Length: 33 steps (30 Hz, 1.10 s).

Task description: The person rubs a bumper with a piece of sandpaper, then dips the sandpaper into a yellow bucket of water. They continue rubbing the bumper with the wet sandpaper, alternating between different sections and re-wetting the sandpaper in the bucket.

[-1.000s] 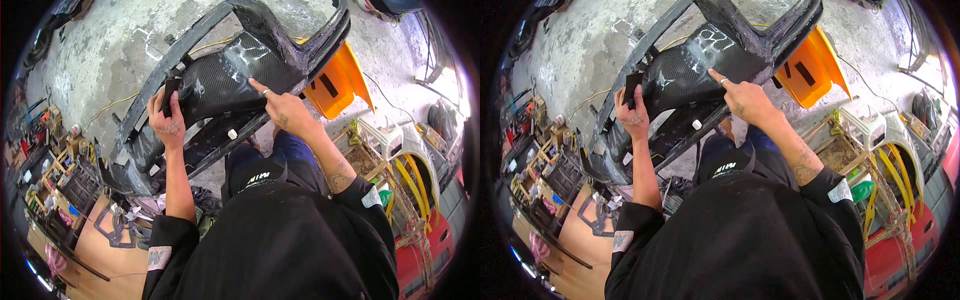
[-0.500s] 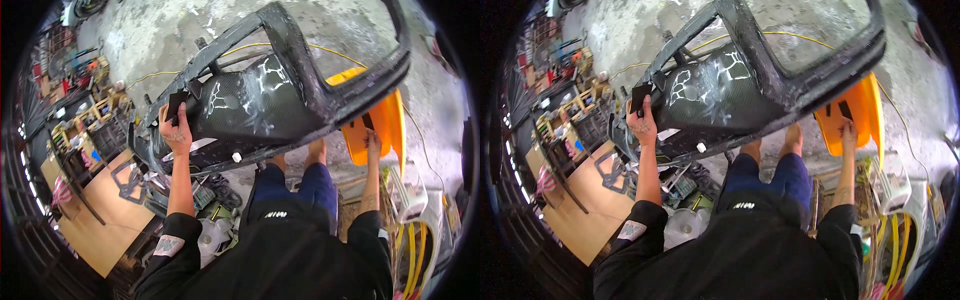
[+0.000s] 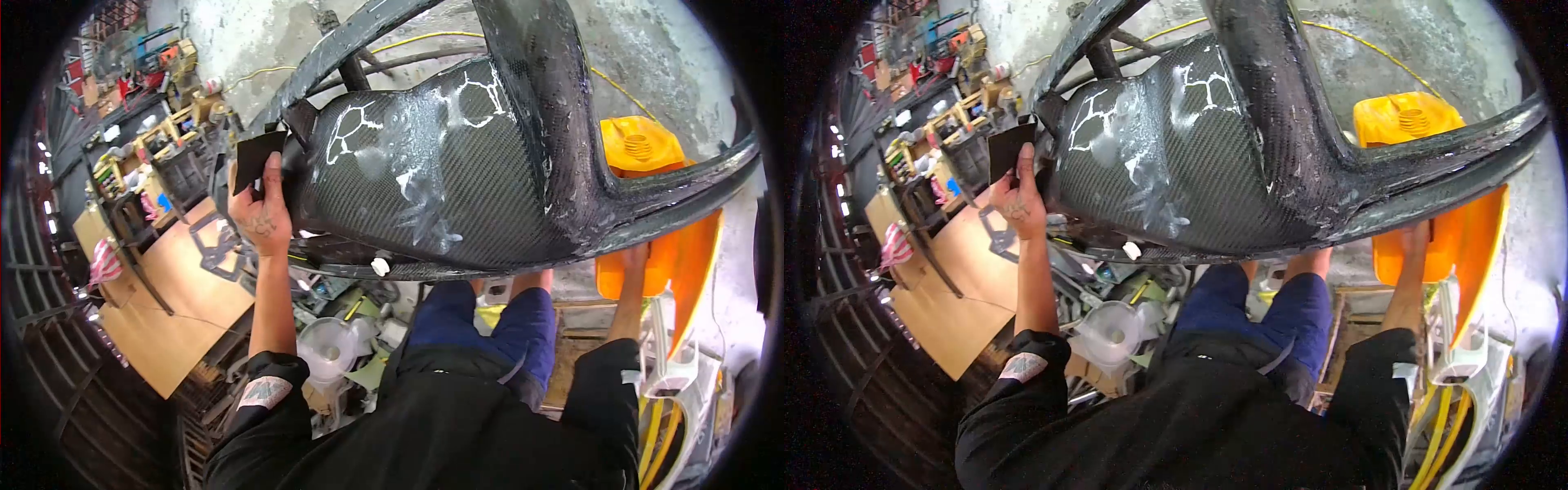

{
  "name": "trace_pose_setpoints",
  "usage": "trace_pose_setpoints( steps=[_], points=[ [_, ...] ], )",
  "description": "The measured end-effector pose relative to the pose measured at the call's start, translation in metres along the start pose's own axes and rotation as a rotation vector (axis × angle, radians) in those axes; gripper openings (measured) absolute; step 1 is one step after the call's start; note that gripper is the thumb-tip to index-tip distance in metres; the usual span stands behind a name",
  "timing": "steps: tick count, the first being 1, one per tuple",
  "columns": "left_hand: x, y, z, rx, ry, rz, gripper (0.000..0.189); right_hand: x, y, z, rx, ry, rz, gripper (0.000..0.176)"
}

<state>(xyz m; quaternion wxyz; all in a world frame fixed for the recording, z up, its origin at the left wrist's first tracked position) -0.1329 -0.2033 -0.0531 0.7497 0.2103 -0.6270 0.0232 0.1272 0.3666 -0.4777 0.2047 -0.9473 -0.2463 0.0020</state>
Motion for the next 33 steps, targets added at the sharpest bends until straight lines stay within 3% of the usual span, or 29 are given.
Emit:
trace_pose_setpoints(
  steps=[2, 4, 7, 9, 10, 12, 13, 15, 17, 21, 23, 26, 29, 31, 33],
  points=[
    [0.000, 0.003, 0.001, -0.108, -0.015, -0.046, 0.022, 0.009, -0.024, -0.035, 0.030, 0.005, 0.085, 0.025],
    [-0.001, -0.001, 0.000, -0.088, 0.001, -0.148, 0.021, 0.018, -0.054, -0.079, 0.005, -1.105, 0.427, 0.023],
    [-0.001, -0.003, 0.002, -0.172, 0.032, -0.167, 0.019, -0.022, -0.080, -0.216, -0.144, -0.988, 0.515, 0.031],
    [0.001, -0.004, 0.003, -0.179, 0.022, -0.229, 0.019, -0.074, -0.080, -0.315, 0.332, -0.733, -0.174, 0.042],
    [0.001, -0.004, 0.003, -0.194, 0.026, -0.251, 0.019, -0.103, -0.070, -0.357, 0.498, -0.758, -0.387, 0.041],
    [0.001, -0.004, 0.003, -0.195, 0.037, -0.337, 0.019, -0.188, -0.059, -0.429, 1.010, -1.099, -0.856, 0.039],
    [0.003, -0.001, 0.004, -0.228, 0.042, -0.325, 0.018, -0.218, -0.045, -0.451, 1.264, -1.089, -1.298, 0.057],
    [0.005, -0.003, 0.002, -0.258, 0.036, -0.326, 0.018, -0.255, -0.009, -0.474, 1.487, -0.919, -1.640, 0.089],
    [0.007, -0.007, 0.005, -0.250, 0.041, -0.378, 0.018, -0.284, 0.012, -0.481, 1.566, -0.883, -1.416, 0.094],
    [0.008, -0.012, 0.007, -0.223, 0.029, -0.436, 0.021, -0.370, 0.016, -0.459, 1.680, -0.844, -1.353, 0.094],
    [0.013, -0.006, 0.006, -0.289, 0.046, -0.438, 0.024, -0.402, 0.003, -0.443, 1.388, -0.825, -1.610, 0.088],
    [0.016, -0.008, 0.010, -0.316, 0.089, -0.445, 0.021, -0.364, 0.013, -0.459, 1.589, -0.729, -1.578, 0.087],
    [0.017, -0.008, 0.010, -0.259, 0.067, -0.529, 0.027, -0.303, 0.022, -0.496, 1.602, -0.722, -1.522, 0.090],
    [0.018, -0.012, 0.012, -0.273, 0.067, -0.573, 0.028, -0.298, 0.022, -0.497, 1.590, -0.734, -1.482, 0.092],
    [0.019, -0.014, 0.011, -0.279, 0.076, -0.576, 0.027, -0.313, 0.017, -0.480, 1.694, -0.579, -1.660, 0.093]
  ],
)
Point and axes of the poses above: each hand's wrist, its own z-axis towards the middle knuckle, its own x-axis out of the back of the hand, y = z × x, the point moved 3 cm from there along z, towards the middle knuckle, and after that the axes turned 2 degrees about y, right-handed, at the moved point
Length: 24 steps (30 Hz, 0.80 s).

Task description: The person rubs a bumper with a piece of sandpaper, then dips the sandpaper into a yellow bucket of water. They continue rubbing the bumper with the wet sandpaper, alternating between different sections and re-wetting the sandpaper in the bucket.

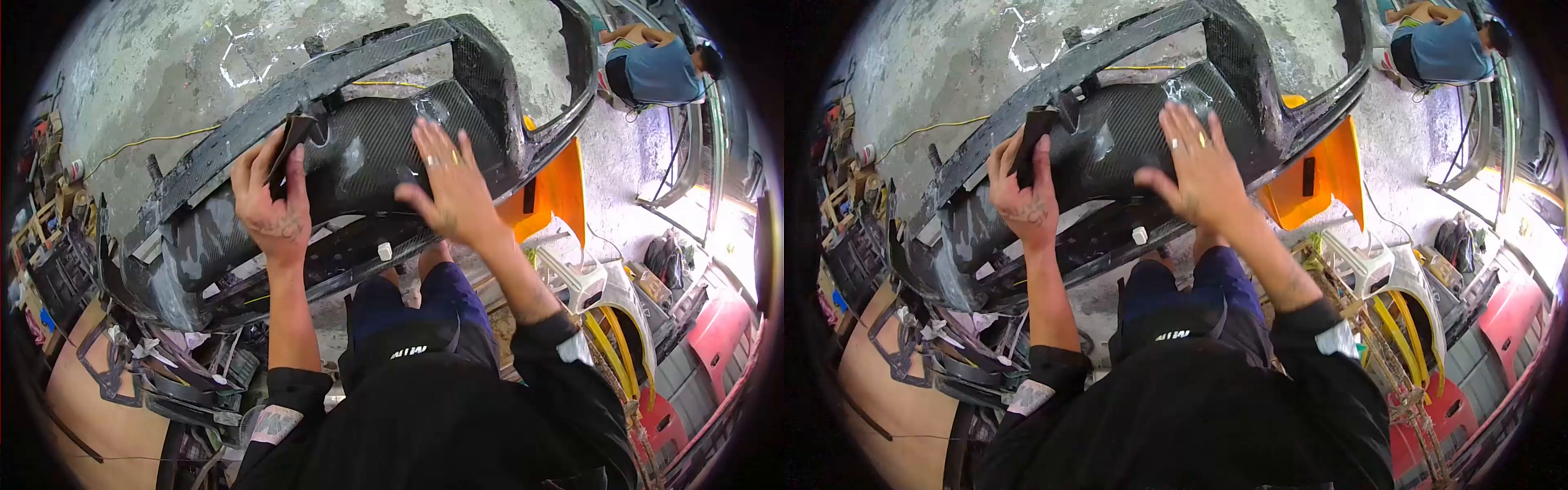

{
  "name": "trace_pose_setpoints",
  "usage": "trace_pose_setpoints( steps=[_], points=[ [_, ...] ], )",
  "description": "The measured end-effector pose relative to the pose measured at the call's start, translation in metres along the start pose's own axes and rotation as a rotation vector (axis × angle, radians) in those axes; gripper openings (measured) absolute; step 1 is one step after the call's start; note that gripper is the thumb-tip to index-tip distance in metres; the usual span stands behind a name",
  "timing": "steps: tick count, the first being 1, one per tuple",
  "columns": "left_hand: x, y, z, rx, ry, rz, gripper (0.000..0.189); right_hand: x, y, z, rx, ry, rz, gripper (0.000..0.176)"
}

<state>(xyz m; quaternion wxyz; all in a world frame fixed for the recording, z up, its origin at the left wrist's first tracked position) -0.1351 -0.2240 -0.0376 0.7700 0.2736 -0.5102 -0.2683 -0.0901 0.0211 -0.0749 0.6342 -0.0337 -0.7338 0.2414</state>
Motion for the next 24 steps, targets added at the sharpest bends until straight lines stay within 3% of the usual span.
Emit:
trace_pose_setpoints(
  steps=[3, 6, 7, 9, 12, 16, 19, 22, 24],
  points=[
    [0.002, 0.001, 0.001, -0.015, 0.016, -0.030, 0.028, -0.012, 0.028, 0.059, -0.035, -0.034, 0.049, 0.095],
    [0.005, -0.001, 0.003, -0.011, -0.001, -0.035, 0.027, -0.019, 0.024, 0.072, -0.124, -0.122, -0.067, 0.093],
    [0.004, -0.001, 0.004, -0.016, 0.009, -0.046, 0.027, -0.016, 0.010, 0.064, -0.127, -0.075, -0.030, 0.085],
    [0.007, -0.001, 0.002, -0.028, 0.010, -0.033, 0.027, -0.009, -0.023, 0.038, -0.017, -0.015, 0.233, 0.081],
    [0.009, -0.001, 0.004, -0.001, 0.005, -0.041, 0.026, 0.008, -0.056, 0.011, 0.197, -0.067, 0.336, 0.085],
    [0.011, 0.003, 0.004, 0.026, -0.002, -0.091, 0.026, 0.011, 0.005, 0.005, 0.034, -0.073, 0.016, 0.088],
    [0.009, 0.002, 0.005, -0.038, -0.025, -0.009, 0.026, 0.017, 0.040, -0.004, -0.023, -0.026, -0.165, 0.073],
    [0.009, 0.006, 0.005, -0.004, -0.047, -0.007, 0.025, 0.022, 0.048, -0.012, 0.056, 0.077, -0.087, 0.067],
    [0.008, 0.007, 0.006, -0.090, -0.068, 0.017, 0.026, 0.029, 0.041, -0.014, 0.037, 0.148, -0.012, 0.067]
  ],
)
Point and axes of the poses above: each hand's wrist, its own z-axis towards the middle knuckle, its own x-axis out of the back of the hand, y = z × x, the point moved 3 cm from there along z, towards the middle knuckle, and after that the axes turned 2 degrees about y, right-handed, at the moved point
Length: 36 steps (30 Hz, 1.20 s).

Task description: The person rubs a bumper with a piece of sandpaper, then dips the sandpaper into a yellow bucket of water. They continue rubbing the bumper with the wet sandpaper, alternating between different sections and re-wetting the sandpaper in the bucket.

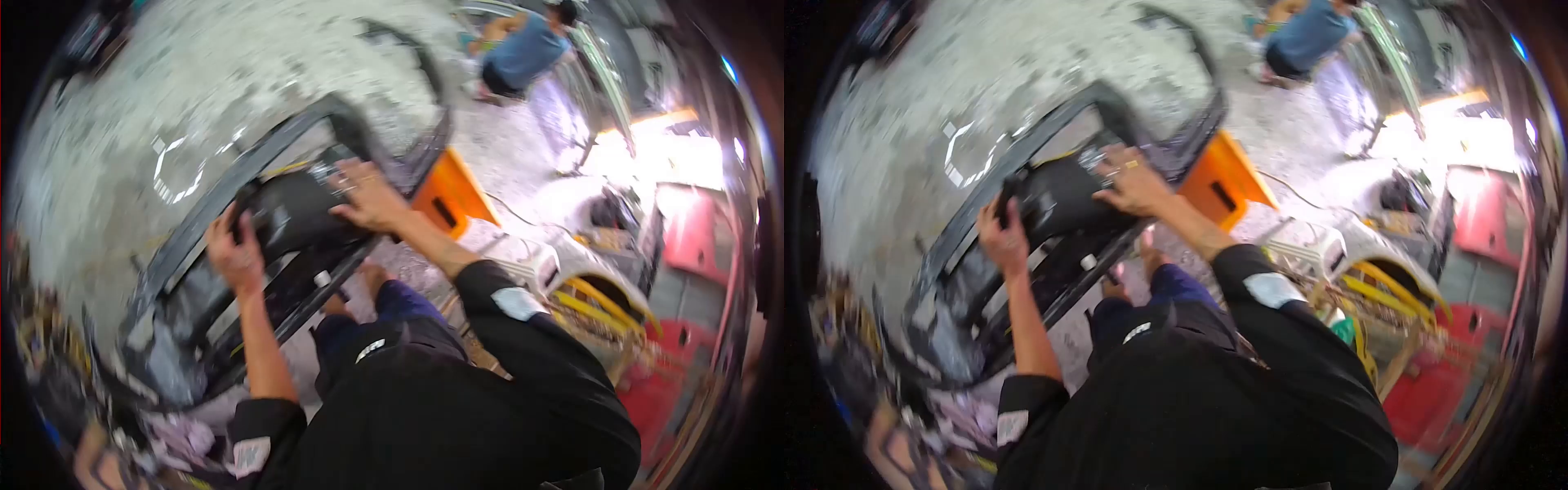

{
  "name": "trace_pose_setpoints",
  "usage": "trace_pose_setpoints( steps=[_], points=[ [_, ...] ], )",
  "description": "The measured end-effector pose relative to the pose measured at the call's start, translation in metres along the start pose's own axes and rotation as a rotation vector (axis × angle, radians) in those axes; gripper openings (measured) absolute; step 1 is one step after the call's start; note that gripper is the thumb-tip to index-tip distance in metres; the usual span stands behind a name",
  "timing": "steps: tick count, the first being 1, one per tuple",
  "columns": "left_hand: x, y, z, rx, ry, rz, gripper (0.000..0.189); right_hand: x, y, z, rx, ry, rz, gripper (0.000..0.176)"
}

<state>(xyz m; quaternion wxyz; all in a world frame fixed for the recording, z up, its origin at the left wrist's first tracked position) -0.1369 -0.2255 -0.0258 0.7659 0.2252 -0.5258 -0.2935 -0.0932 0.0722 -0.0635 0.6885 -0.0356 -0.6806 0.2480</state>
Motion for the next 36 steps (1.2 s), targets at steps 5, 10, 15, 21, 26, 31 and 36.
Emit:
trace_pose_setpoints(
  steps=[5, 10, 15, 21, 26, 31, 36],
  points=[
    [-0.012, -0.028, -0.012, 0.022, -0.006, 0.119, 0.029, -0.004, 0.003, -0.008, 0.019, -0.120, 0.085, 0.084],
    [-0.010, -0.015, -0.009, 0.024, -0.058, 0.029, 0.031, 0.003, 0.006, -0.003, -0.044, -0.330, 0.105, 0.128],
    [-0.025, -0.049, -0.016, -0.330, 0.113, 0.086, 0.034, 0.046, -0.001, 0.076, -0.125, -0.943, 0.085, 0.097],
    [-0.018, -0.033, -0.011, -0.062, -0.068, 0.151, 0.046, 0.265, -0.130, 0.154, 0.115, -0.229, -0.079, 0.073],
    [-0.015, -0.046, -0.011, -0.119, -0.128, 0.212, 0.048, 0.363, -0.192, 0.153, 0.232, 0.009, -0.107, 0.073],
    [-0.017, -0.050, -0.011, -0.133, -0.118, 0.281, 0.049, 0.359, -0.214, 0.145, 0.286, 0.033, -0.093, 0.073],
    [-0.010, -0.055, -0.014, -0.150, -0.131, 0.329, 0.050, 0.364, -0.218, 0.149, 0.283, 0.052, -0.062, 0.073]
  ],
)
Point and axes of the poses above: each hand's wrist, its own z-axis towards the middle knuckle, its own x-axis out of the back of the hand, y = z × x, the point moved 3 cm from there along z, towards the middle knuckle, and after that the axes turned 2 degrees about y, right-handed, at the moved point
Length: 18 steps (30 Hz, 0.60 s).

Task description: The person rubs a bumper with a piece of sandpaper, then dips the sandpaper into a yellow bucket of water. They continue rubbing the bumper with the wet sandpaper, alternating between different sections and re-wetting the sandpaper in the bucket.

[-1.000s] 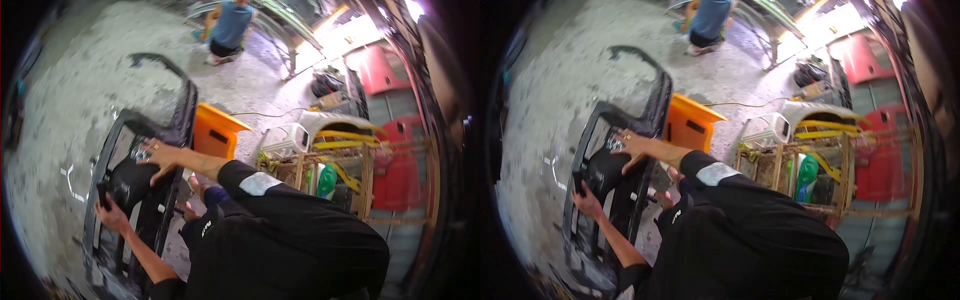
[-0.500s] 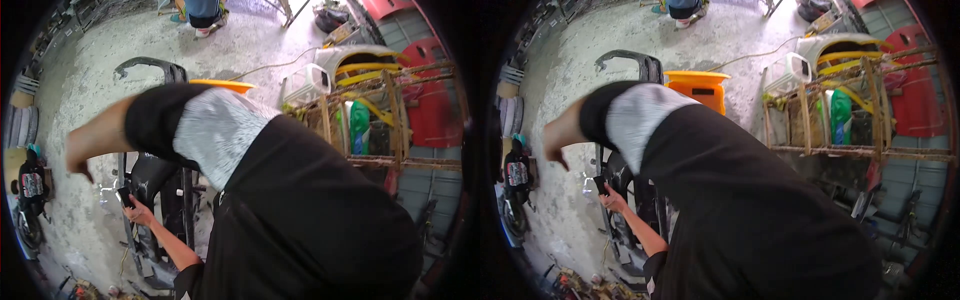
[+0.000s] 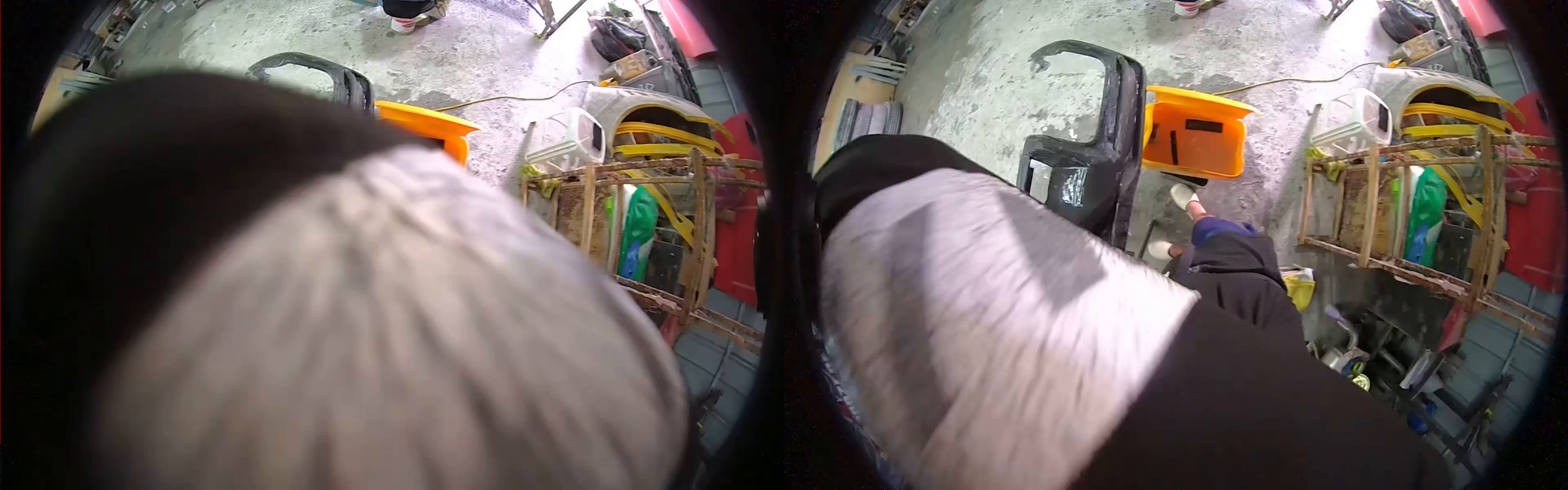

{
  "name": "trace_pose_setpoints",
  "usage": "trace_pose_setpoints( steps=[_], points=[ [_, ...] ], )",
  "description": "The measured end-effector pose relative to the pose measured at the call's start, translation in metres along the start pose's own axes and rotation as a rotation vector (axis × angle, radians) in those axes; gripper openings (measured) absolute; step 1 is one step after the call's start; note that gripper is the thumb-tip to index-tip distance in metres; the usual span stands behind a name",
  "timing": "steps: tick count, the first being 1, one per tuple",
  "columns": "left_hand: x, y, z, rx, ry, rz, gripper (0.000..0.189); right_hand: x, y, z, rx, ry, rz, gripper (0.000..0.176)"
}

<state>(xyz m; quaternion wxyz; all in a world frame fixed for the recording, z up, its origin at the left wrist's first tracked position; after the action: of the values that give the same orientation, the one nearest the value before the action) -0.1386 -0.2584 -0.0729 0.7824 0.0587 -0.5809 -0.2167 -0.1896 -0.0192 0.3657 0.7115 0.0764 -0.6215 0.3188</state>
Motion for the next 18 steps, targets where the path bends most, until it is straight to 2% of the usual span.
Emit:
trace_pose_setpoints(
  steps=[2, 4, 11, 18],
  points=[
    [-0.009, 0.014, 0.002, 0.017, -0.002, 0.000, 0.050, 0.007, -0.017, 0.011, 0.022, 0.003, -0.037, 0.073],
    [-0.004, 0.001, -0.002, 0.008, -0.006, 0.010, 0.051, 0.009, -0.021, 0.031, 0.042, 0.029, -0.048, 0.073],
    [-0.039, 0.043, 0.003, -0.048, -0.015, 0.018, 0.053, 0.053, -0.029, 0.094, 0.227, 0.242, -0.154, 0.073],
    [-0.047, -0.011, -0.012, -0.128, -0.113, 0.125, 0.055, 0.080, -0.039, 0.126, 0.295, 0.514, -0.230, 0.074]
  ],
)
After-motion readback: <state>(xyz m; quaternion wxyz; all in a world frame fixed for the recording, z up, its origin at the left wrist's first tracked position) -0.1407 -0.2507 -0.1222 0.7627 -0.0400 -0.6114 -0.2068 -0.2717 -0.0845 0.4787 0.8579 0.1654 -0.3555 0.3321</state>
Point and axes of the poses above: each hand's wrist, its own z-axis towards the middle knuckle, its own x-axis out of the back of the hand, y = z × x, the point moved 3 cm from there along z, towards the middle knuckle, and after that the axes turned 2 degrees about y, right-handed, at the moved point
